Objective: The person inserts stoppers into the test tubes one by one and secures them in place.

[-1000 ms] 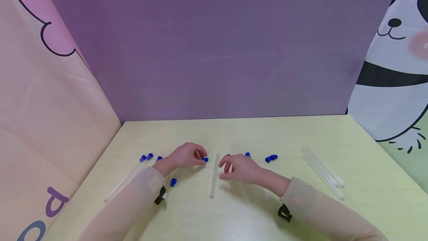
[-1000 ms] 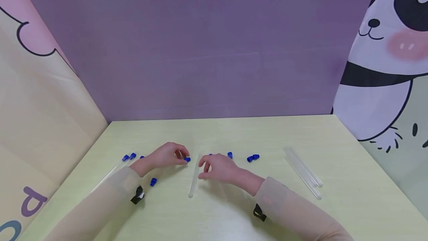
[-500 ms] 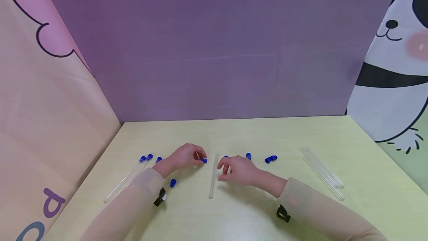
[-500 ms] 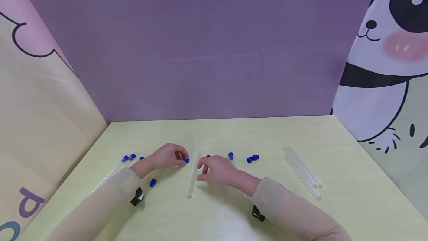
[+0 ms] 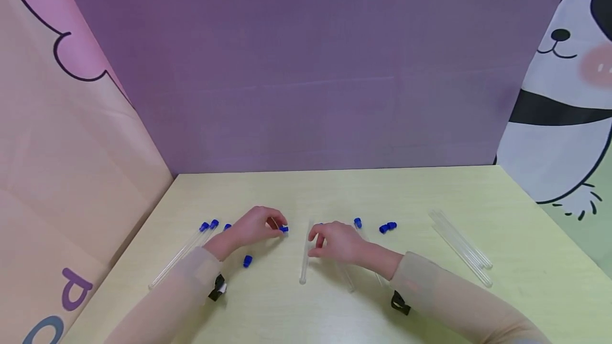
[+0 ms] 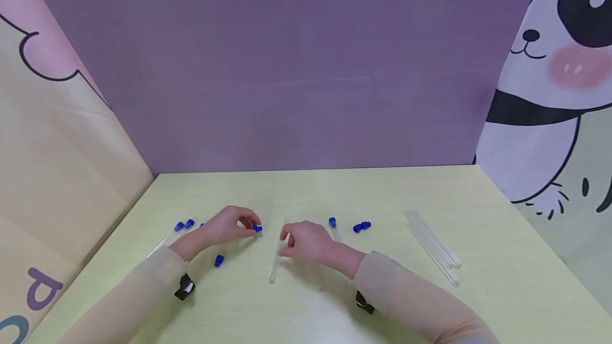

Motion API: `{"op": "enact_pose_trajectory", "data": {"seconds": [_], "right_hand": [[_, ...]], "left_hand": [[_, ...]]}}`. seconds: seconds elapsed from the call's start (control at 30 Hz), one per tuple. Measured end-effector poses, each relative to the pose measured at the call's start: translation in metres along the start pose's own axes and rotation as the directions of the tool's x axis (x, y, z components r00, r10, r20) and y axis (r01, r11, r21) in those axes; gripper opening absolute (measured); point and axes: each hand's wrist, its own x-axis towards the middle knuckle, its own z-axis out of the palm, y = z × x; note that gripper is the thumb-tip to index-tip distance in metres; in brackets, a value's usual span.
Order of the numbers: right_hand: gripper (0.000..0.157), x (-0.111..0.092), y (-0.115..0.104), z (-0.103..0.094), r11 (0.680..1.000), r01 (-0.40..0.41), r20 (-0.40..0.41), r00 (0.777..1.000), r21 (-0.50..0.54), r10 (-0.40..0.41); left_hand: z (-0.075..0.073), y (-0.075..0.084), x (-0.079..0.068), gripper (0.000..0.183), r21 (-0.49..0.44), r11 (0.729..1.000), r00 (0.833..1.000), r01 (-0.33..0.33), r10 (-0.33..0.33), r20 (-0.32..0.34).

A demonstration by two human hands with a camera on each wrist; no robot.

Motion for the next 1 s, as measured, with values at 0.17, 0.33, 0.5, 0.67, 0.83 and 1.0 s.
{"op": "enact_pose_trajectory", "data": {"seconds": [0.17, 0.33, 0.5, 0.67, 0.83, 1.0], "right_hand": [[0.027, 0.002, -0.003, 0.001, 1.000, -0.011, 0.013, 1.000, 0.002, 0.011], [0.028, 0.005, -0.004, 0.003, 1.000, -0.013, 0.004, 1.000, -0.007, 0.013], [0.029, 0.009, -0.001, 0.005, 0.999, -0.015, -0.005, 1.000, -0.029, 0.014], [0.027, 0.010, 0.001, 0.007, 0.998, 0.020, 0.000, 1.000, -0.053, -0.020], [0.022, 0.009, 0.001, 0.006, 0.998, 0.047, -0.009, 0.999, -0.049, -0.047], [0.020, 0.010, 0.000, 0.008, 0.999, 0.028, 0.012, 1.000, -0.040, -0.028]], "left_hand": [[-0.006, -0.002, -0.010, 0.018, -0.017, 1.000, 1.000, 0.002, -0.003, -0.024], [-0.010, -0.006, -0.017, 0.020, -0.007, 1.000, 0.998, 0.025, -0.025, -0.051], [-0.013, -0.005, -0.022, 0.021, -0.009, 1.000, 0.997, 0.029, -0.029, -0.065], [-0.014, -0.004, -0.025, 0.021, -0.017, 1.000, 0.997, 0.026, -0.027, -0.073], [-0.013, -0.005, -0.026, 0.021, -0.021, 0.999, 0.996, 0.038, -0.040, -0.079], [-0.013, -0.004, -0.026, 0.022, -0.032, 0.998, 0.996, 0.052, -0.054, -0.073]]}}
